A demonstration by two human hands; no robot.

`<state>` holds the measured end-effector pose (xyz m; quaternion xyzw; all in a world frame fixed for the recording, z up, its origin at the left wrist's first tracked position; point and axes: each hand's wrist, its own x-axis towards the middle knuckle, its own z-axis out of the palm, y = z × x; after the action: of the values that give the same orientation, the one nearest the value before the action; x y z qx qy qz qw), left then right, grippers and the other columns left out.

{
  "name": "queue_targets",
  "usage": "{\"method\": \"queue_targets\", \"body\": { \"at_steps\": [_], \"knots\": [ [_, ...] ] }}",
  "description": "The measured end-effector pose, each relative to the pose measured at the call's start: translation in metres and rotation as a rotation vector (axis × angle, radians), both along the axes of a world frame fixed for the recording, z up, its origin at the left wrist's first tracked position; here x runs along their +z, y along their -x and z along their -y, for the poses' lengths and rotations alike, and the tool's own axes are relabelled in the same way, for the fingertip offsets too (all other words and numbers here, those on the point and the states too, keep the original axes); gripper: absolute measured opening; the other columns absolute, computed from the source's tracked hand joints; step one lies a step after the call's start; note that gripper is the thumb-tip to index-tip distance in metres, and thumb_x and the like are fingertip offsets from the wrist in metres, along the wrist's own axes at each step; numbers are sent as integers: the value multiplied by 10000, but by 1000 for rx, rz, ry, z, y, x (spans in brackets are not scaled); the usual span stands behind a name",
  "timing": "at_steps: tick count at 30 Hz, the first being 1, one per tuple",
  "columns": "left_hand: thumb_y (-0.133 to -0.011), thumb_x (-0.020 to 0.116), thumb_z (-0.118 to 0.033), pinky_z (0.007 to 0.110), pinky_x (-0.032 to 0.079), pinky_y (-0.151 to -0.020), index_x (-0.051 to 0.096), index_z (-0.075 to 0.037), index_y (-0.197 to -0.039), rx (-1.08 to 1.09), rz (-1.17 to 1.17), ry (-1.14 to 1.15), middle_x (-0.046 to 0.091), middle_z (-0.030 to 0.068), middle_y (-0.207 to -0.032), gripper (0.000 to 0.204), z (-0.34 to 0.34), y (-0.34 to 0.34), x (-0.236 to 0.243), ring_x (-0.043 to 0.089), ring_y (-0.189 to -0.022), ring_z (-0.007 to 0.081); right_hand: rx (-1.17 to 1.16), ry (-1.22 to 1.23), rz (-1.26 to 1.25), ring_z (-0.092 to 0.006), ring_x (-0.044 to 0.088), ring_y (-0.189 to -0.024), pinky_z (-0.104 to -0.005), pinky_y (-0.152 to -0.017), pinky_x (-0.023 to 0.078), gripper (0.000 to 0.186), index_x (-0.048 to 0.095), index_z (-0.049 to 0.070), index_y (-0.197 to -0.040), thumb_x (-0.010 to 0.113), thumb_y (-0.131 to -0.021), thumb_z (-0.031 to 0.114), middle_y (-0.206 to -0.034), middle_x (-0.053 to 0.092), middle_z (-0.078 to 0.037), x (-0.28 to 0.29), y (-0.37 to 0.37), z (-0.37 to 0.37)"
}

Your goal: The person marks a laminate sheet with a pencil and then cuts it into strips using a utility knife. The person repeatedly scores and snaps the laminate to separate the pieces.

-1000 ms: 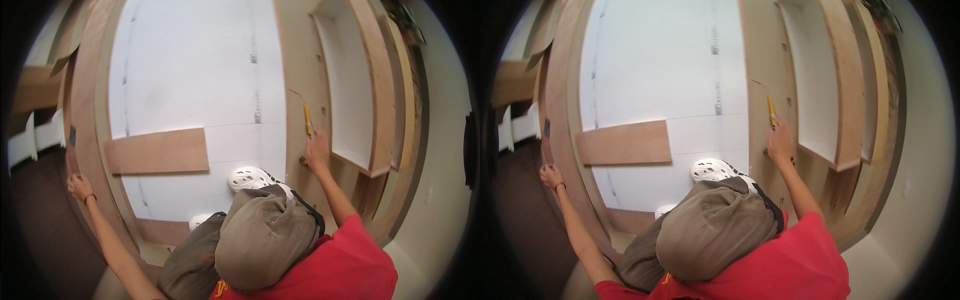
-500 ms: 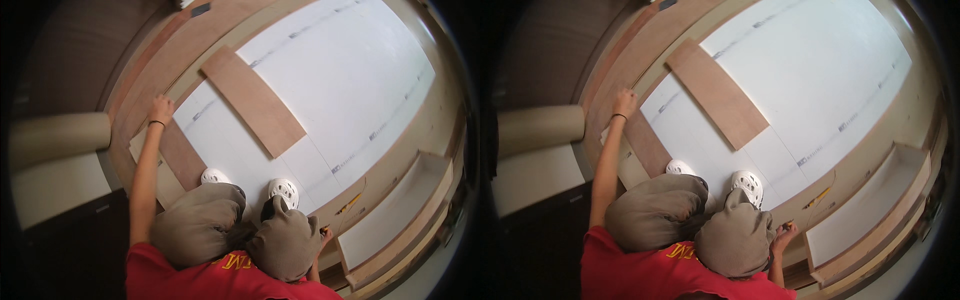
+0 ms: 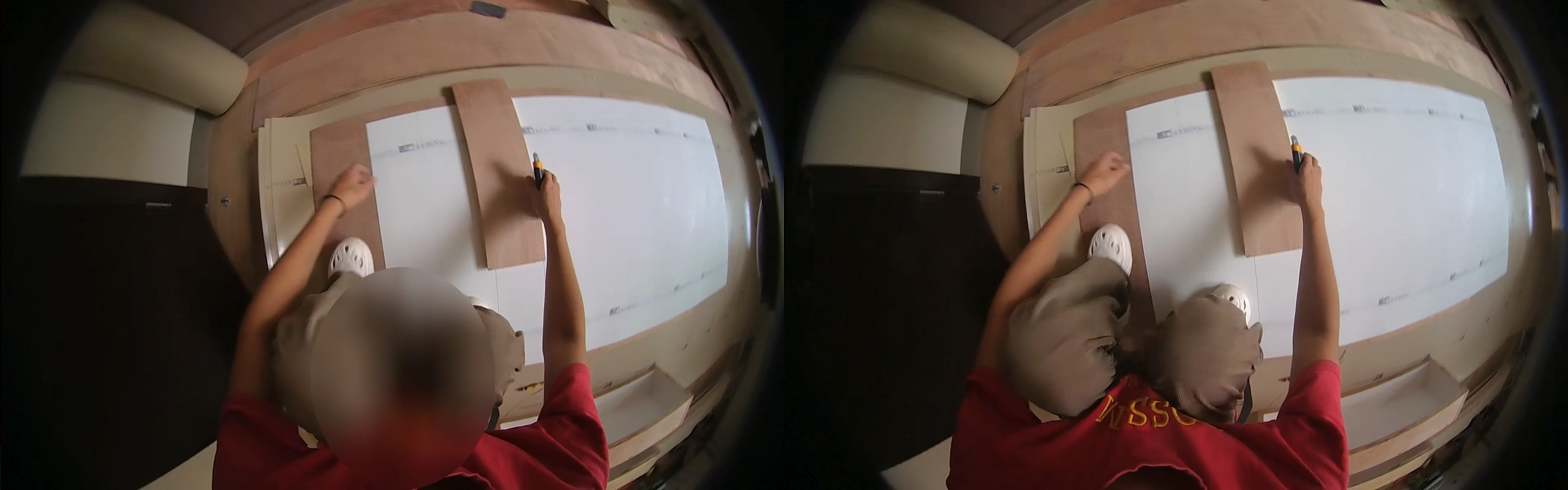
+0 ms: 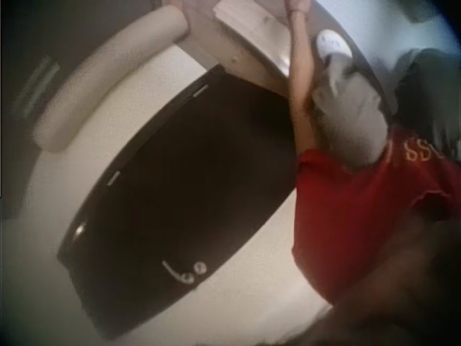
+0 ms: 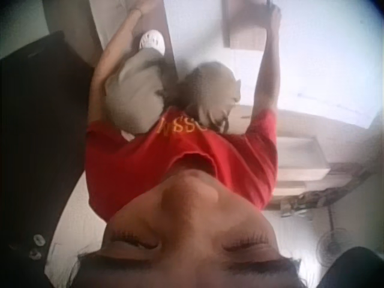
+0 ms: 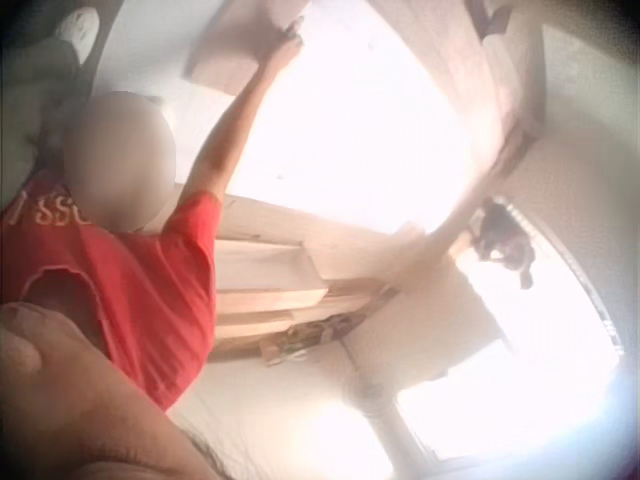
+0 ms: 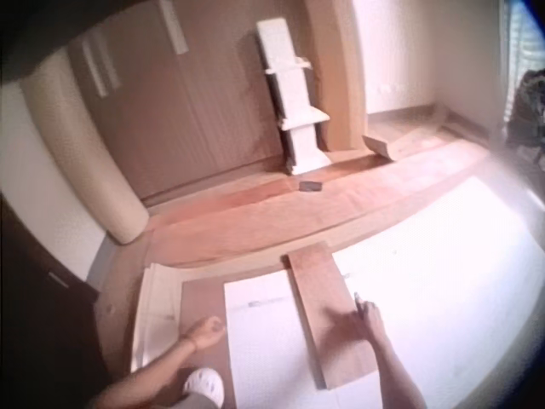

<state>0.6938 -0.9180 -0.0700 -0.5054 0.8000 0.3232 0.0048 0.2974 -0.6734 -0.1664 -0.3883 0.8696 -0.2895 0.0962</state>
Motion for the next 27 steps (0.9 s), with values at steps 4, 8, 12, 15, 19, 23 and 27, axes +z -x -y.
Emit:
{"method": "queue_targets", "body": {
  "at_steps": [4,8,12,15,19,23,27],
  "knots": [
    [-913,642,-521,353,536,-819,293,-48,-1483,8,-42,-525,640,149,-1170,819,-42,41,-43,642,-936,218,63,-38,-27,-424,567,-1065,-495,-894,471,321,561,46,-1208,556,-889,84,-1210,603,-183,-14,-2,35],
    [-924,602,-550,351,532,-833,168,-13,-1542,95,-211,-612,599,176,-1236,927,-76,65,-88,618,-1005,231,130,-60,101,-417,577,-1053,-502,-883,472,311,561,69,-1202,562,-893,107,-1156,617,-197,-19,-21,49],
    [-926,599,-473,391,466,-998,190,118,-1492,282,-289,-476,662,237,-1128,915,-90,76,-108,604,-1143,337,128,-134,74,-437,587,-1009,-535,-814,465,293,517,113,-1192,584,-921,201,-1033,628,-234,-22,-86,58],
    [-922,609,-477,446,404,-1070,232,88,-1489,464,-248,-481,512,286,-1347,885,-96,66,-114,503,-1275,368,157,-240,228,-441,576,-1011,-535,-817,461,237,516,57,-1076,618,-882,148,-1049,623,-228,-10,-139,68],
    [-916,632,-494,460,334,-1124,289,14,-1490,488,-561,-206,402,292,-1461,840,-65,-23,-170,427,-1338,410,337,-92,423,-462,573,-975,-490,-801,464,309,523,18,-1101,642,-828,99,-1009,612,-239,13,-207,104],
    [-912,642,-504,486,318,-1126,337,7,-1471,453,-428,-299,427,292,-1444,816,-52,-22,-137,430,-1323,436,430,37,214,-448,584,-1028,-468,-850,480,331,515,3,-1158,639,-866,94,-1152,592,-239,-1,-216,81],
    [-897,668,-494,492,373,-1077,394,24,-1437,207,-214,26,502,283,-1369,797,-57,-33,-128,463,-1285,438,376,-227,387,-436,593,-1025,-471,-849,485,277,512,4,-1127,617,-904,131,-1203,573,-238,21,-221,99]
  ]
}}
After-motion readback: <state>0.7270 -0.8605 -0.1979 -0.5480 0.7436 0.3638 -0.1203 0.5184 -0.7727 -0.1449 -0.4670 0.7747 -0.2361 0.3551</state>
